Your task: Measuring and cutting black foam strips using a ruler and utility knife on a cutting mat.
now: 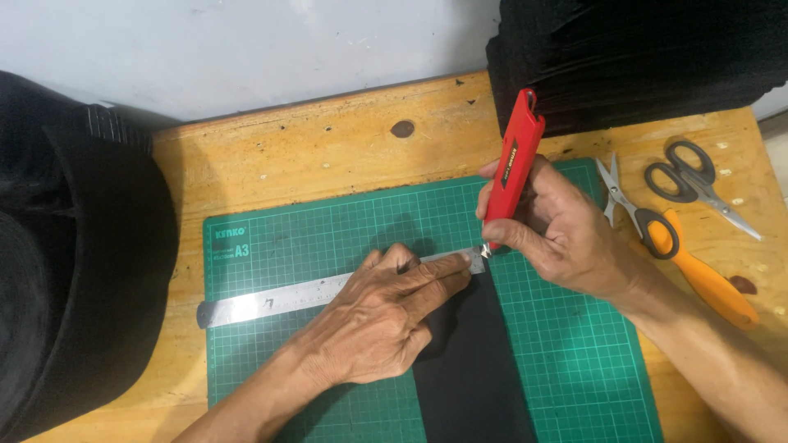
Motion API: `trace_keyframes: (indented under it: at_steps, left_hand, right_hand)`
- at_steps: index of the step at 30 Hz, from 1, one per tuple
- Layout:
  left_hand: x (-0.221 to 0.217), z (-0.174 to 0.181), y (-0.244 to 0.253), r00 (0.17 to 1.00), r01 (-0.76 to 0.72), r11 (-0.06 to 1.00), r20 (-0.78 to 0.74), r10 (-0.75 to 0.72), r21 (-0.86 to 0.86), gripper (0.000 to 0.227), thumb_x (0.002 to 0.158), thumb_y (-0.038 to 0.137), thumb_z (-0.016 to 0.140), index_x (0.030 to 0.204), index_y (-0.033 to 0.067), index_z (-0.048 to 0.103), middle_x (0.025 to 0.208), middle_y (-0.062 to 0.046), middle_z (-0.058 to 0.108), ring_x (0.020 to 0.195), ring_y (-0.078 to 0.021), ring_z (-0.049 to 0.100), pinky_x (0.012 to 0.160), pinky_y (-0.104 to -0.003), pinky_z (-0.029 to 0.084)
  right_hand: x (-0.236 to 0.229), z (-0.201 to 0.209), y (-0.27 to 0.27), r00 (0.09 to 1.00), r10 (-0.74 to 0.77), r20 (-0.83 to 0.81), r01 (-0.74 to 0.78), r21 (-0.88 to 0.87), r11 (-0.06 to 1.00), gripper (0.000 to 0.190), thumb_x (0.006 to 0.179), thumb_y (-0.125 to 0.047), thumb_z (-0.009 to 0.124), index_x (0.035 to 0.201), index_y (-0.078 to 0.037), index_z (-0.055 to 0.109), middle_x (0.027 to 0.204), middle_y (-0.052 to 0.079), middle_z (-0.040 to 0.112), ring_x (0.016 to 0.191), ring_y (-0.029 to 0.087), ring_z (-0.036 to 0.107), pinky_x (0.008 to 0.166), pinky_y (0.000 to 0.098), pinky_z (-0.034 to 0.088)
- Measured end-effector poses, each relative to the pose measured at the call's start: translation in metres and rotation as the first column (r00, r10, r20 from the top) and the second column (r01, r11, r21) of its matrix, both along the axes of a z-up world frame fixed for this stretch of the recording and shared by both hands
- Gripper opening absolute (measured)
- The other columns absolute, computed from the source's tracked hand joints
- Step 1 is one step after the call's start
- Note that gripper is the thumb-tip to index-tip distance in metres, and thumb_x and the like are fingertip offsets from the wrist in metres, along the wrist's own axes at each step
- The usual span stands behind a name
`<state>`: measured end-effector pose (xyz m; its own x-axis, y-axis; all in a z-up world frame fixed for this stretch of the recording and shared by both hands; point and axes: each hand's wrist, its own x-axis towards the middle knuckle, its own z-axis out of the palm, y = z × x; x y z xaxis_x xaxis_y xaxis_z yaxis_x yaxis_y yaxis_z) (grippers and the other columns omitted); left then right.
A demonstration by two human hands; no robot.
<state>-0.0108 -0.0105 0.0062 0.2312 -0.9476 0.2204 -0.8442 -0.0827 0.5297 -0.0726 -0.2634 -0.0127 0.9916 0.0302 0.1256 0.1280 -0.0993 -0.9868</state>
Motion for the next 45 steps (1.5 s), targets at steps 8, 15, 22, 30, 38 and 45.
trace_keyframes:
  at_steps: [8,15,22,30,38,45]
  left_hand:
    - [0.000,0.000,0.000,1.000,-0.001,1.000,-0.012,0.001,0.005,0.061,0.081,-0.002,0.051,0.141,0.0035,0.056,0.151,-0.010,0.055,0.090,-0.0294,0.049,0.077,-0.042,0.045]
    - [-0.001,-0.001,0.000,1.000,-0.015,1.000,0.004,0.014,0.013,0.062,0.079,-0.002,0.052,0.140,0.0054,0.056,0.152,-0.007,0.055,0.091,-0.0278,0.048,0.074,-0.040,0.042]
    - [0.000,0.001,0.000,1.000,0.003,1.000,0.002,-0.003,0.004,0.062,0.080,-0.003,0.051,0.141,0.0039,0.055,0.154,-0.008,0.053,0.089,-0.0292,0.049,0.076,-0.041,0.044]
    - [-0.002,0.001,0.001,1.000,0.009,1.000,0.008,-0.009,0.020,0.061,0.081,-0.001,0.050,0.142,0.0029,0.054,0.152,-0.009,0.054,0.091,-0.0294,0.047,0.072,-0.043,0.043]
    - [-0.003,0.002,0.003,0.998,0.025,1.000,0.050,-0.024,-0.012,0.063,0.081,-0.002,0.050,0.144,0.0023,0.053,0.154,-0.011,0.053,0.088,-0.0293,0.047,0.078,-0.043,0.044]
    - [-0.002,-0.003,0.006,0.999,0.036,0.999,0.031,-0.035,-0.022,0.055,0.090,0.005,0.042,0.143,0.0028,0.057,0.153,-0.008,0.055,0.086,-0.0278,0.044,0.072,-0.042,0.038]
  right_hand:
    - [0.000,0.004,-0.001,1.000,0.006,-0.020,-0.008,-0.070,0.997,0.048,0.095,-0.013,0.067,0.137,-0.001,0.048,0.097,0.007,0.066,0.081,0.016,0.066,0.076,0.0255,0.060]
    - [0.001,-0.001,-0.002,0.998,0.025,-0.049,-0.025,0.008,1.000,0.047,0.092,-0.010,0.070,0.133,-0.003,0.049,0.098,0.009,0.066,0.082,0.016,0.067,0.076,0.0266,0.063]
    - [0.000,0.002,0.001,0.999,0.009,-0.050,-0.012,-0.055,0.998,0.050,0.091,-0.013,0.072,0.134,-0.004,0.048,0.104,0.008,0.067,0.092,0.016,0.069,0.085,0.0267,0.062]
    - [0.002,0.005,0.005,0.995,-0.041,0.092,0.056,-0.169,0.984,0.051,0.091,-0.015,0.072,0.133,0.001,0.047,0.108,0.009,0.067,0.100,0.018,0.071,0.095,0.0281,0.063]
    - [-0.007,0.046,0.000,0.975,-0.223,0.002,0.175,-0.625,0.760,0.065,0.090,-0.030,0.074,0.142,0.001,0.050,0.087,0.005,0.071,0.065,0.017,0.067,0.062,0.0306,0.061]
    - [-0.033,0.026,0.014,0.942,-0.333,0.035,0.130,-0.955,0.267,0.038,0.097,-0.032,0.066,0.127,-0.008,0.064,0.103,0.014,0.070,0.084,0.038,0.069,0.069,0.0535,0.057]
